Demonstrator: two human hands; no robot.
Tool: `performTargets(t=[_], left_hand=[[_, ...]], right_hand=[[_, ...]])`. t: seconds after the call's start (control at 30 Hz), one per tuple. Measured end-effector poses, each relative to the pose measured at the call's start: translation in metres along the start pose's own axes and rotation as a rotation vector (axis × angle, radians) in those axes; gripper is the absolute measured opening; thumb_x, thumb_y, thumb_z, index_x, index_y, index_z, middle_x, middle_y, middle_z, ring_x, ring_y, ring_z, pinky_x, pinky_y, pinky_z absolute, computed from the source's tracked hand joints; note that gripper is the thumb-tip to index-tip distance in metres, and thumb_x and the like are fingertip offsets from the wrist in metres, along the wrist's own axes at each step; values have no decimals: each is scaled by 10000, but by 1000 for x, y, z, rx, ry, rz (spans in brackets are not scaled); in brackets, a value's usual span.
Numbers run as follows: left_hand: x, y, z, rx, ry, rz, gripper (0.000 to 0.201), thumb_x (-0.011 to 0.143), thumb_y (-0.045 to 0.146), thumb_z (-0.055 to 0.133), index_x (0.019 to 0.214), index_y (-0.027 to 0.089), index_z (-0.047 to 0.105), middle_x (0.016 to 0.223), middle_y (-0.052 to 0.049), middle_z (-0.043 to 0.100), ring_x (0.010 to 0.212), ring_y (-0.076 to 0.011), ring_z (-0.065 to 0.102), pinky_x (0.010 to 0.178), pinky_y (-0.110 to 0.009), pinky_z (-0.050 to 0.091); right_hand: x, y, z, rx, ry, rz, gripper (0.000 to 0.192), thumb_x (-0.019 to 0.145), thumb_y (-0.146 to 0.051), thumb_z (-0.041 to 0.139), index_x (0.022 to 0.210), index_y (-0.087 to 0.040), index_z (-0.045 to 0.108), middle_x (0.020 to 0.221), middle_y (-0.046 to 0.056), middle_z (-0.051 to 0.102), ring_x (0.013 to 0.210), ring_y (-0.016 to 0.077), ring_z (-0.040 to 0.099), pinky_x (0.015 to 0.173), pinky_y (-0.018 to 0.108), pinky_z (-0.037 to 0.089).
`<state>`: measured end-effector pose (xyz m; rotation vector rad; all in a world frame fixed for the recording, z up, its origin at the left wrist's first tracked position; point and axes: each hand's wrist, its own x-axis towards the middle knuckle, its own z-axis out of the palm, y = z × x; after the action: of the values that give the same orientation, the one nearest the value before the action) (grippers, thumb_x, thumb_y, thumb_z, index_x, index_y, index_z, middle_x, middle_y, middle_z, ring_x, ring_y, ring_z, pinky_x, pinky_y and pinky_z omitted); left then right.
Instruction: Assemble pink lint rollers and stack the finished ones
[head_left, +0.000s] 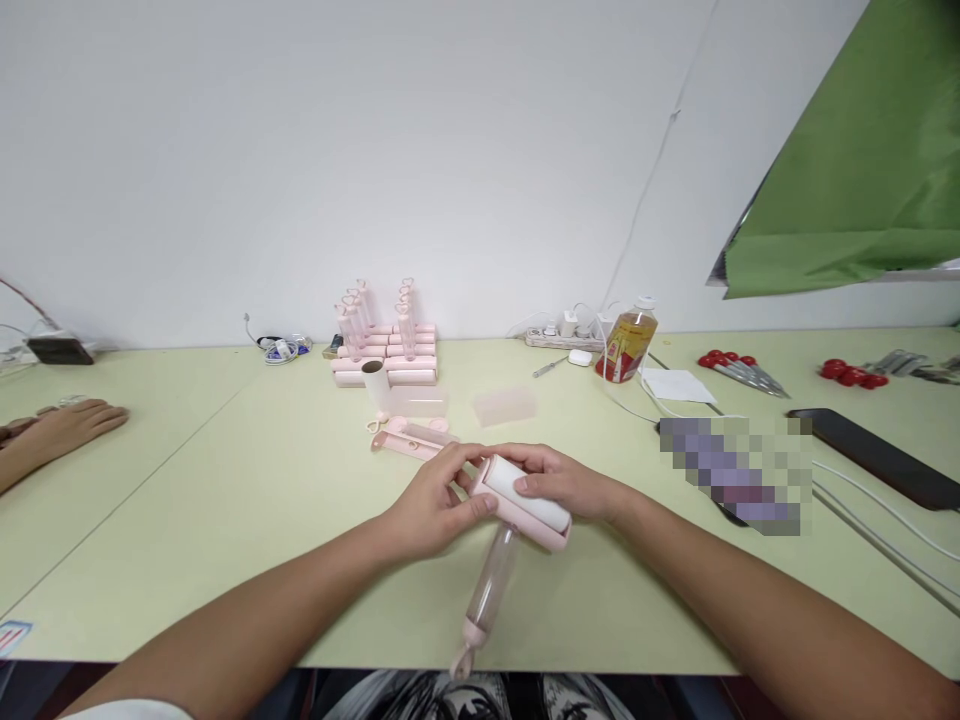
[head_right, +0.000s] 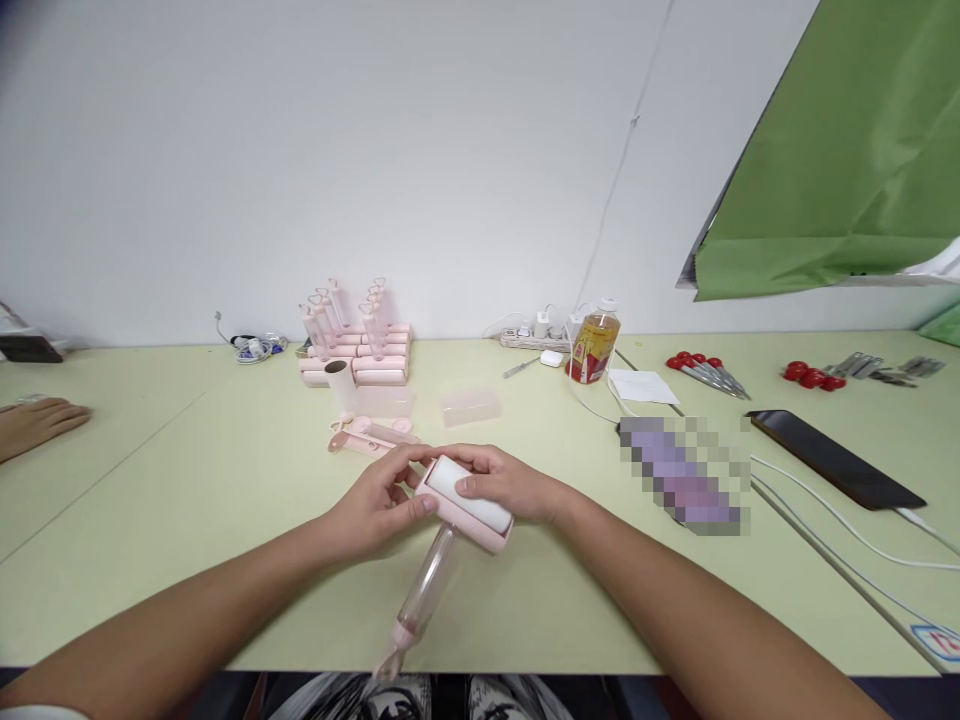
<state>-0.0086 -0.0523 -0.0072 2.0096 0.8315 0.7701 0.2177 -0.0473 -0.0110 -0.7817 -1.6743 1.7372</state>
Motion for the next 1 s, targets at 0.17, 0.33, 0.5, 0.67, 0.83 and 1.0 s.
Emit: performTargets(t=[0.17,0.33,0.5,0.67,0.83,1.0], left_hand=[[0,-7,2,-113,-56,-102,469,718,418,744,1048,195,496,827,18,531,687,-109,488,578,-221,404],[2,-14,4,-304,-43,-164,461,670,344,780,928,206,424,692,73,439,593,-74,429,512,-181,331],[8,-16,-1,-464,59,-241,495,660,324,787,889,230,359,650,97,447,482,-58,418,432,-175,355],[13,-16,-2,-573,185,-216,517,656,333,797,884,234,343,673,94,491,508,-70,481,437,-207,472],[13,-15,3,-616,204,-195,526,647,303,810,864,229,337,629,104,490,505,-66,492,428,-191,478],[16,-13,-2,-632,219,-184,494,656,351,804,842,212,367,610,106,482,483,-63,517,437,-201,506]], right_hand=[[-1,4,-1,66,-50,81,626,762,-396,730,1297,-204,467,1014,51,660,756,152,630,607,229,459],[1,11,-12,67,32,29,557,756,-392,741,1233,-188,538,1152,104,638,976,211,630,779,314,498],[5,15,-17,40,167,1,542,739,-378,761,1210,-196,566,1143,84,612,972,203,607,782,310,511],[10,17,-13,95,325,-40,554,758,-431,730,1230,-233,516,960,30,574,766,167,611,584,290,544],[13,16,-9,132,423,-85,428,779,-449,702,1089,-232,502,861,2,582,677,151,624,508,259,526],[13,13,-11,178,425,-132,418,744,-405,745,966,-239,431,802,-30,602,658,139,621,521,250,527]])
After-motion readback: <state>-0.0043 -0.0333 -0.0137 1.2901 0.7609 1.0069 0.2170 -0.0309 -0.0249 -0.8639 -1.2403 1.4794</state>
